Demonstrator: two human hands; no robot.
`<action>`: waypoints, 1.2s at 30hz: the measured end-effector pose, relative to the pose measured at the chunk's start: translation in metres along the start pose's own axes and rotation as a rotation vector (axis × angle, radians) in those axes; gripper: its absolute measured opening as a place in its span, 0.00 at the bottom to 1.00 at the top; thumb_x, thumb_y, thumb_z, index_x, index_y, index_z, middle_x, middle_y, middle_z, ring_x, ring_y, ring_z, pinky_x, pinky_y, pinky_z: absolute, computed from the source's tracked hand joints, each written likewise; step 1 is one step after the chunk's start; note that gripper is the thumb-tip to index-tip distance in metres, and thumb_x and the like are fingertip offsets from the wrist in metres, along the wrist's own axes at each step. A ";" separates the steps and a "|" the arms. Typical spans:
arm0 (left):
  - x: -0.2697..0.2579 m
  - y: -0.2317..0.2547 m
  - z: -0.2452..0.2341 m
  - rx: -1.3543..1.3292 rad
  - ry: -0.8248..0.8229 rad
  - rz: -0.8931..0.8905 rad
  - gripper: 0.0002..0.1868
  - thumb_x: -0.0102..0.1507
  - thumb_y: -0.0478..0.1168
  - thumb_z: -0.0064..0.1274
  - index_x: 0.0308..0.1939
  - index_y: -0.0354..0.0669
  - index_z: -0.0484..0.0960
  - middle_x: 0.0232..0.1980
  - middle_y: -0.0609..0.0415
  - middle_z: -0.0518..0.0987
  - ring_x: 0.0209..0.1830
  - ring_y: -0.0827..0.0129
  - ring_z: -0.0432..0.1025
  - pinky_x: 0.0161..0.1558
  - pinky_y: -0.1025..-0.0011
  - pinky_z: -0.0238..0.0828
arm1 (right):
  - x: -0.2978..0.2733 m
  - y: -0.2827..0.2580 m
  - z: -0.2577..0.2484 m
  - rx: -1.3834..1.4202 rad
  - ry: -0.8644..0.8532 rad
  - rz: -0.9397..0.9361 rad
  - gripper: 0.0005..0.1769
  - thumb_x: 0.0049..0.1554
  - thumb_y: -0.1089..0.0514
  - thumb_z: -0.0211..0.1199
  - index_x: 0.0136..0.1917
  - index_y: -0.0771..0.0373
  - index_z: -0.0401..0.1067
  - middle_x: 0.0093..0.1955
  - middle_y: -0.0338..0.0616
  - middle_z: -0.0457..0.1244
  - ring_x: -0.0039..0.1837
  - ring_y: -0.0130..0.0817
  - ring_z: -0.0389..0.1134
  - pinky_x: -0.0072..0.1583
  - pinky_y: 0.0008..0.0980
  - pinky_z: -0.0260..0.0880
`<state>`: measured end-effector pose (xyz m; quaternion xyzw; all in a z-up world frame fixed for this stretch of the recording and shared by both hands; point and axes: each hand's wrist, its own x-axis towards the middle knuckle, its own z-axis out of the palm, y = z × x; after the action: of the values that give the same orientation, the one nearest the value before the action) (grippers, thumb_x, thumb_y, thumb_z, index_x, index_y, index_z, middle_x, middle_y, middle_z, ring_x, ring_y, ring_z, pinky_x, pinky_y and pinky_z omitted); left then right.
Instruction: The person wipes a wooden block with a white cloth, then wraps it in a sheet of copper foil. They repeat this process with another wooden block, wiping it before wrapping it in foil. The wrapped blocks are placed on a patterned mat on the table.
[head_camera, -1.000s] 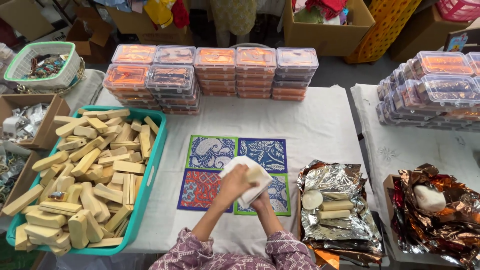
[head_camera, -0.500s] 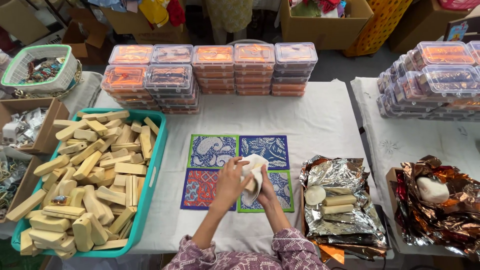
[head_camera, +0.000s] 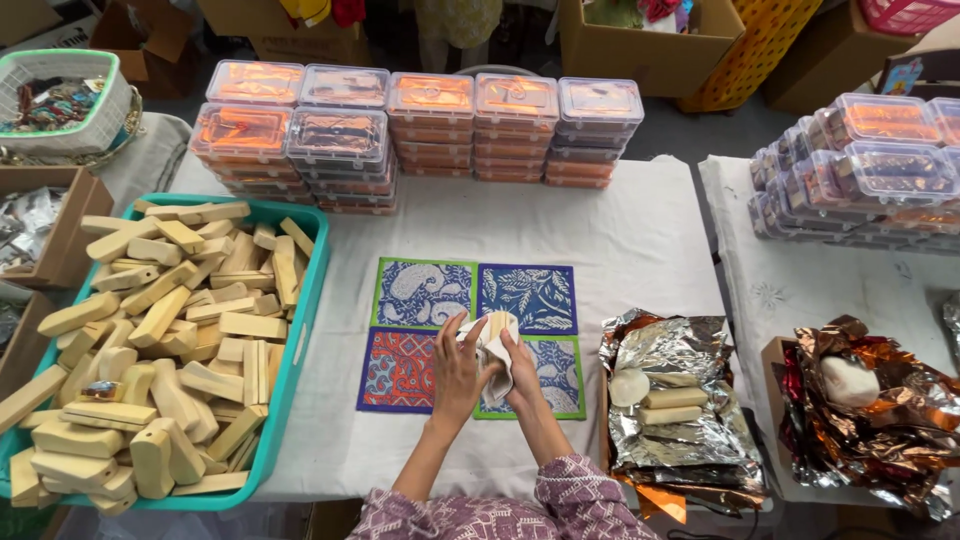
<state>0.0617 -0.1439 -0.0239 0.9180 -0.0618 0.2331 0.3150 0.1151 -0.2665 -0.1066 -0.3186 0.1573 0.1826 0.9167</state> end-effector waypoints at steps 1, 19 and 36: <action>-0.002 -0.008 0.005 0.004 -0.003 -0.003 0.51 0.49 0.48 0.72 0.74 0.54 0.64 0.75 0.47 0.60 0.76 0.48 0.54 0.72 0.50 0.54 | 0.004 0.007 -0.003 0.003 0.001 0.005 0.23 0.62 0.51 0.54 0.69 0.57 0.64 0.60 0.44 0.68 0.59 0.35 0.73 0.58 0.36 0.76; 0.021 -0.052 0.007 -0.521 -0.413 -0.382 0.16 0.65 0.44 0.56 0.56 0.52 0.86 0.49 0.55 0.87 0.44 0.68 0.83 0.46 0.69 0.80 | 0.029 -0.015 -0.072 -0.489 0.212 -0.270 0.17 0.61 0.51 0.67 0.56 0.65 0.79 0.42 0.38 0.70 0.40 0.22 0.67 0.41 0.24 0.66; -0.011 -0.029 0.016 -0.054 -0.017 -0.113 0.58 0.46 0.41 0.75 0.76 0.54 0.58 0.77 0.46 0.58 0.75 0.50 0.54 0.72 0.50 0.53 | 0.030 0.029 -0.042 -0.053 -0.036 0.015 0.22 0.63 0.50 0.61 0.69 0.56 0.68 0.52 0.43 0.70 0.46 0.31 0.73 0.44 0.30 0.75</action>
<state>0.0660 -0.1305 -0.0562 0.9132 -0.0186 0.2051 0.3516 0.1214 -0.2651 -0.1656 -0.3384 0.1382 0.1991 0.9092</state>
